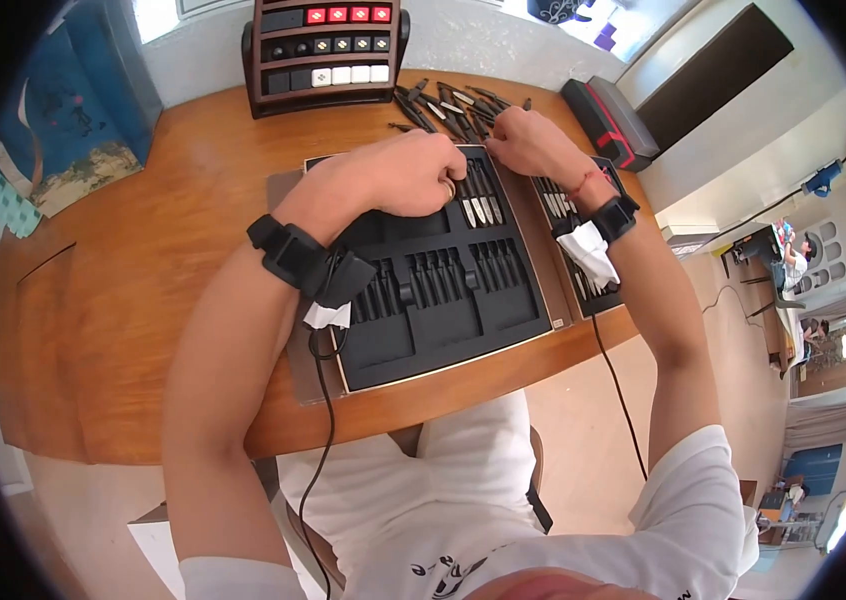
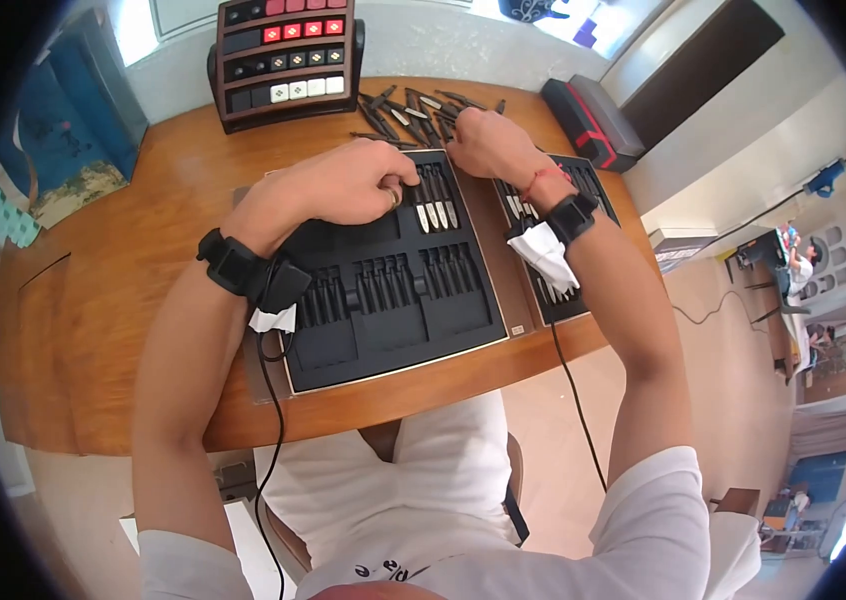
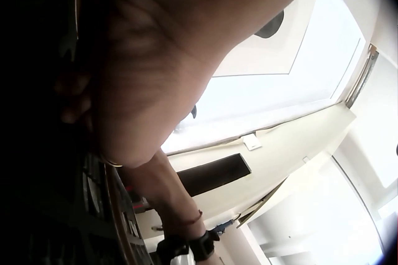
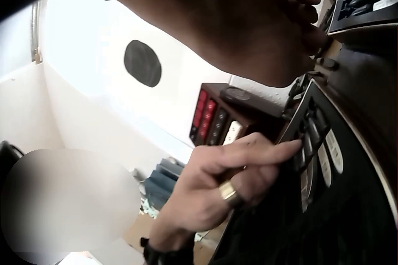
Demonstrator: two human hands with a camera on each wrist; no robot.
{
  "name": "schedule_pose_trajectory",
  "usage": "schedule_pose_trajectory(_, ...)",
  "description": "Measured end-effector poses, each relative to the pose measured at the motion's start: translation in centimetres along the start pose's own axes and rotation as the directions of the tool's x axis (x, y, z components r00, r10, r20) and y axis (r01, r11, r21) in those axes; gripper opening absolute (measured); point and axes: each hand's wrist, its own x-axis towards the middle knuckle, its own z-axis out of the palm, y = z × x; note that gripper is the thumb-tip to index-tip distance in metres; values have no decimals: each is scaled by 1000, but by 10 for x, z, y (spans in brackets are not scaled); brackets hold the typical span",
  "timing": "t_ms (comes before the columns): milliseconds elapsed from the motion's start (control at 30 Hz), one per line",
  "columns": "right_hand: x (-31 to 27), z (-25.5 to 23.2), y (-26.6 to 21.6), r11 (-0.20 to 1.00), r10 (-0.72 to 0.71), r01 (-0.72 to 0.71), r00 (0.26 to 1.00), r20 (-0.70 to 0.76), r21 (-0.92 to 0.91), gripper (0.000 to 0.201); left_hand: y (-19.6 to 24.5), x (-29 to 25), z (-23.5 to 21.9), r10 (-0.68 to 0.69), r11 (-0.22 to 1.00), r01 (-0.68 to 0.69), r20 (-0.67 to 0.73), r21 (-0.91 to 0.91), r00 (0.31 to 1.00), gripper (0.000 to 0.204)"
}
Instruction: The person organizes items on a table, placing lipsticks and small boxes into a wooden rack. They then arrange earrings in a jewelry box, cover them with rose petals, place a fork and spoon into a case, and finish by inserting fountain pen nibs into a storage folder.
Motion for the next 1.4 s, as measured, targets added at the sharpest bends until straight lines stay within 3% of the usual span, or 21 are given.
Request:
schedule_pose_trajectory(67, 6, 2, -1, 999, 33, -33, 999, -14, -24, 38, -3, -4, 1, 51, 995, -56, -56, -87, 997, 34)
schedule_pose_trajectory(200, -6, -12, -8, 990, 140, -140, 989, -39, 3, 40, -12, -3, -3, 30, 986, -39, -59, -161, 998, 42)
schedule_pose_trajectory(233, -12, -16, -5, 990, 138, -138, 990, -36, 0, 40, -14, -4, -4, -17, 960, 6, -37, -279, 999, 47)
schedule_pose_trajectory(267, -18, -21, -1, 986, 101, -95, 994, -38, 135, 40, -14, -7, -6, -63, 918, 54, -11, -393, 998, 51)
schedule_pose_trajectory(300, -22, -23, 1, 962, 64, -50, 997, -43, 268, 39, -14, -7, -9, -98, 913, 103, 34, -394, 995, 62)
schedule_pose_trajectory(467, -85, -33, -47, 877, 82, -80, 996, 15, 473, 36, -6, -13, -12, -161, 873, 135, -14, -468, 987, 70)
schedule_pose_trajectory(600, -98, -23, -66, 868, 17, -33, 999, 37, 496, 36, -10, -9, -5, -99, 910, 77, -35, -408, 994, 73)
schedule_pose_trajectory(667, -97, -24, -76, 882, 20, -33, 999, 32, 470, 36, -9, -10, -2, -39, 934, -14, -141, -357, 989, 61)
schedule_pose_trajectory(733, -92, -22, -79, 902, 30, -73, 994, 105, 425, 36, -8, -9, -7, -45, 940, 7, -103, -340, 994, 64)
schedule_pose_trajectory(800, -86, -12, -79, 913, 23, -54, 996, 82, 404, 36, -8, -9, -10, -45, 944, 22, -64, -329, 997, 67)
schedule_pose_trajectory(900, -84, -9, -78, 932, 10, -36, 997, 73, 361, 36, -13, -7, -8, -57, 936, 26, -80, -350, 995, 58)
schedule_pose_trajectory(1000, -86, -4, -76, 951, -28, 10, 998, 55, 309, 35, -14, -5, -5, -5, 980, -26, -156, -197, 988, 49)
schedule_pose_trajectory(1067, -92, -8, -81, 959, -57, 48, 998, 22, 279, 33, -18, 0, -1, 199, 976, -211, -182, -47, 963, 42)
schedule_pose_trajectory(1100, -97, -14, -83, 950, -60, 64, 998, -20, 306, 28, -21, 2, 2, 197, 977, -209, -181, -49, 964, 42)
schedule_pose_trajectory(1167, -103, -18, -85, 939, -69, 85, 996, -58, 334, 24, -7, -5, -3, 69, 995, -76, -101, -64, 992, 41)
schedule_pose_trajectory(1233, -109, -19, -77, 889, -252, 310, 946, -205, 337, 18, -4, -4, -5, 29, 999, -31, -60, -35, 998, 42)
schedule_pose_trajectory(1267, -111, -18, -76, 889, -254, 310, 946, -202, 336, 18, -4, -3, -5, -5, 1000, 5, -18, -2, 1000, 43)
schedule_pose_trajectory(1333, -118, -14, -72, 873, -419, 453, 886, -200, 182, 21, -4, -2, -3, 5, 1000, -5, -28, 2, 1000, 43)
schedule_pose_trajectory(1400, -123, -10, -75, 884, -411, 441, 891, -190, 153, 22, -5, 1, 0, 17, 1000, -17, -35, 10, 999, 43)
